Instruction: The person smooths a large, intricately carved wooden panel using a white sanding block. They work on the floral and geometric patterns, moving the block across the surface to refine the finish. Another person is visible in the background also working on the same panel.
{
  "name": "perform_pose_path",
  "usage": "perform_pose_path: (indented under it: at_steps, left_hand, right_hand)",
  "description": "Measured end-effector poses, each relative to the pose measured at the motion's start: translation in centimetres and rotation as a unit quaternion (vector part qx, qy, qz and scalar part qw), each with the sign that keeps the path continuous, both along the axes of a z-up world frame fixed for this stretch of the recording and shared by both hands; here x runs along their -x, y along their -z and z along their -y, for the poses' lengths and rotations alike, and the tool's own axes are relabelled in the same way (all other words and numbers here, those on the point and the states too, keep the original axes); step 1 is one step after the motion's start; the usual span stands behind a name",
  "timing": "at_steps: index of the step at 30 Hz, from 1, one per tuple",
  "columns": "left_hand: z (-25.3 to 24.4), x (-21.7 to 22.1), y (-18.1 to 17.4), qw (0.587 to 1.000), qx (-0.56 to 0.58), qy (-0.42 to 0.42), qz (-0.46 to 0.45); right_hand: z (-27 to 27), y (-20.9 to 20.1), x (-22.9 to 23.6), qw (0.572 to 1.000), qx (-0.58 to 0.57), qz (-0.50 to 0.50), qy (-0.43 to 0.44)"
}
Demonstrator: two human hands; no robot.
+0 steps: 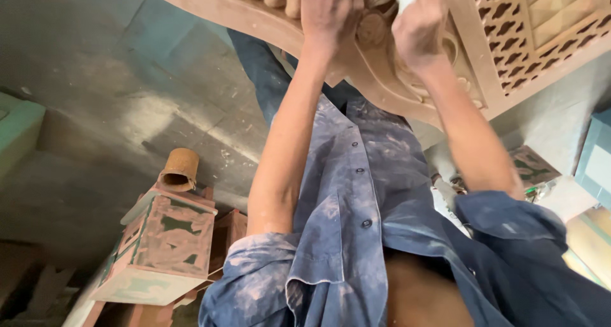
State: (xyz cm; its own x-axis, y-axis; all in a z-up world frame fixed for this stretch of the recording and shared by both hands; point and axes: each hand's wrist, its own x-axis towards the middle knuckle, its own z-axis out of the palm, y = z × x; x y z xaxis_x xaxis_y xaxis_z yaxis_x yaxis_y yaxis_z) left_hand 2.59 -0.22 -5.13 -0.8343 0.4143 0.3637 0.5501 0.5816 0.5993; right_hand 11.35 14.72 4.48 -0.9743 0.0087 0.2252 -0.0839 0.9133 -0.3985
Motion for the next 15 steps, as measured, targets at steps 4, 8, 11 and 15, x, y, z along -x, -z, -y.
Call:
perform_pose_path:
  at_steps: [4,8,11,15]
  left_hand:
    - [0.6,-0.6,2.0,0.997,0.01,-0.005,-0.07]
    - [1.2,-0.8,4.0,0.996,0.058,0.005,-0.074]
    - [2.0,-0.7,5.3,0.992,0.048,0.05,-0.104]
    - [0.2,-1.6,6.0,0.997,-0.064,-0.004,-0.038]
  right_hand:
    - [0.5,0.1,0.0,0.995,0.045,-0.012,-0.091]
    - [0.2,0.6,0.0,0.999,0.015,-0.009,0.038]
    - [1.5,0.1,-1.1,0.998,0.059,-0.018,-0.024]
    - [0.0,-2.1,-0.7,0.996,0.079,-0.018,-0.03]
